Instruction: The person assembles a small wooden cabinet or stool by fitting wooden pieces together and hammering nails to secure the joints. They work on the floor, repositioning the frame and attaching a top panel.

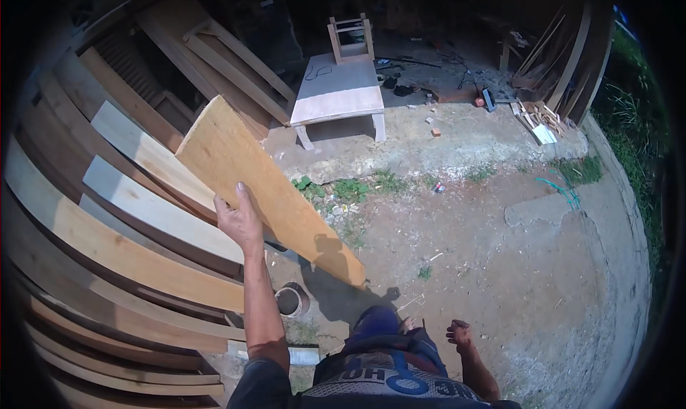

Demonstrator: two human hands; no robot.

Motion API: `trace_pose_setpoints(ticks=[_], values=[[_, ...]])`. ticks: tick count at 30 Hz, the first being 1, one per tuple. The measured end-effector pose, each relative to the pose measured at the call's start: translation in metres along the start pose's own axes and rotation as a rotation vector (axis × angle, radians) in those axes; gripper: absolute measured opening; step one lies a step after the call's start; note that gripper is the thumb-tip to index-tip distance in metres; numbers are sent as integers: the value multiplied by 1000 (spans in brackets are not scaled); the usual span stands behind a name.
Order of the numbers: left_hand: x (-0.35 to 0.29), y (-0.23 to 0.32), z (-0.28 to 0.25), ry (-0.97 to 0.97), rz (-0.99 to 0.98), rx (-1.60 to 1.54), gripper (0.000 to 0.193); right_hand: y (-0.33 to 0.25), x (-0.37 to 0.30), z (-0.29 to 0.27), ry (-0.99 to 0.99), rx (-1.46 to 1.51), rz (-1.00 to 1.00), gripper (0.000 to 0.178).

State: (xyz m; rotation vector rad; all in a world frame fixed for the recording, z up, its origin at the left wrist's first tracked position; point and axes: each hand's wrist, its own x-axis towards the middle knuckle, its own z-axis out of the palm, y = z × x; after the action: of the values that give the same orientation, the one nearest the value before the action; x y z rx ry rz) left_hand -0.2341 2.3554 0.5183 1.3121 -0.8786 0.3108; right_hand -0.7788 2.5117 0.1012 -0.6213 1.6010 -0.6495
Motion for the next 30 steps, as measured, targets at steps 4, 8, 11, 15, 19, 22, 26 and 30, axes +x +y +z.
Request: trace_pose_setpoints(ticks=[4,8,11,15,19,22,26,30], values=[[-22,-50,94,-32,-96,188,37,-99,66,-30,24,-70,-87,50],[-19,-99,193,11,90,448,53,-160,126,-52,48,-73,-71,52],[-14,-109,264,-77,94,464,62,-188,173,-72,84,-147,-23,54],[-14,-132,350,-128,160,460,63,-205,219,-97,158,-37,80,55],[-21,-140,395,-231,-240,496,54,-240,238,-104,194,35,209,53],[-14,-157,427,-291,-265,381,44,-283,264,-90,219,69,197,51],[-4,-153,483,-410,-432,185,43,-337,310,-70,198,110,239,50],[13,-133,553,-414,-320,120,46,-373,368,-66,163,-45,150,42]])
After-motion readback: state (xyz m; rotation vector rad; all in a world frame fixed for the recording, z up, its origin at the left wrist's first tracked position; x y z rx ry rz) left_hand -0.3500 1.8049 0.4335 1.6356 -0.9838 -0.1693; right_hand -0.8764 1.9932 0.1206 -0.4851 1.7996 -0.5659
